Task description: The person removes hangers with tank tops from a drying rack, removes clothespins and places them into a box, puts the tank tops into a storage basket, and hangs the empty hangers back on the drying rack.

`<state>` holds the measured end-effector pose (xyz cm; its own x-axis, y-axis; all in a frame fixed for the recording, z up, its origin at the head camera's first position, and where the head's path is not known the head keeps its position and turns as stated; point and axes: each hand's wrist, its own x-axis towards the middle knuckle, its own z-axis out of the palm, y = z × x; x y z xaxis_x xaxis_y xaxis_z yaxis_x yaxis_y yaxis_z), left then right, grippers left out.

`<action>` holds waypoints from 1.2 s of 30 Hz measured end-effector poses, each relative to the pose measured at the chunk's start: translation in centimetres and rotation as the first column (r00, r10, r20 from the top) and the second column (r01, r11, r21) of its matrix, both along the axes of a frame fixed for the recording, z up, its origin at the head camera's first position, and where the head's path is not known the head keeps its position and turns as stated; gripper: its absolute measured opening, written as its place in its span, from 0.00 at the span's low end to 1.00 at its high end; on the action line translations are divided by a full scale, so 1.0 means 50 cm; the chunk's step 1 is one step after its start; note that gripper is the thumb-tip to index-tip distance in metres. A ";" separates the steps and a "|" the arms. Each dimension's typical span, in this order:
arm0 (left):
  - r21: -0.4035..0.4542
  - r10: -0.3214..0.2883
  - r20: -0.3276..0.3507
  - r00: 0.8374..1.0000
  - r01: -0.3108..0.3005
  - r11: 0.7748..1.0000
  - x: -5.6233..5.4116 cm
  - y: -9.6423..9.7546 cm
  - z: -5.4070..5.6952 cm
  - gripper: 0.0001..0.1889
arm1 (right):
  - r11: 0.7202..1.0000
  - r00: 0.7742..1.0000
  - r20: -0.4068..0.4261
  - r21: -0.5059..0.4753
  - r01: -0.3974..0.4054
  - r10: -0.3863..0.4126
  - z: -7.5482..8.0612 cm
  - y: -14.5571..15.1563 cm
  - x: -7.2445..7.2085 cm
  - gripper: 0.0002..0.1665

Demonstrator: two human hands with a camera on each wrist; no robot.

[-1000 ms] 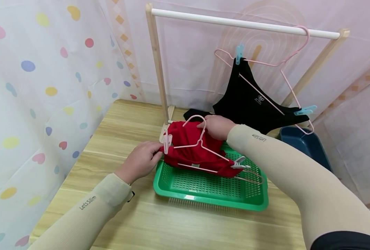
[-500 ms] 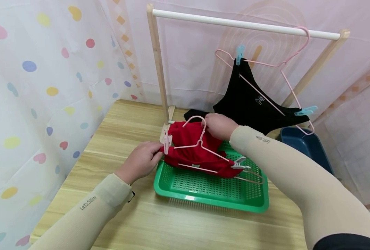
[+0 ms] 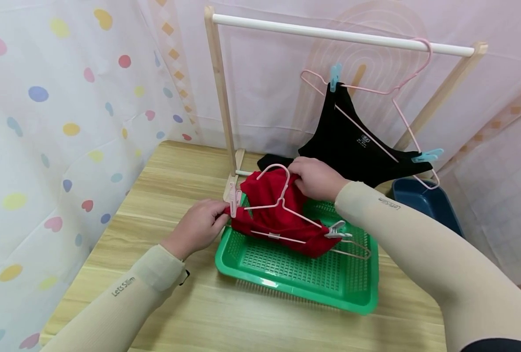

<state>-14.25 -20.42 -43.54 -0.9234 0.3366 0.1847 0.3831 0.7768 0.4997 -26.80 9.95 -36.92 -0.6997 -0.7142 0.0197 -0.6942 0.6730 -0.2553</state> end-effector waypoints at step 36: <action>-0.021 -0.033 -0.034 0.999 0.032 0.999 0.004 0.022 -0.002 0.09 | 0.981 0.991 0.123 -0.177 0.074 -0.053 0.040 0.078 0.028 0.09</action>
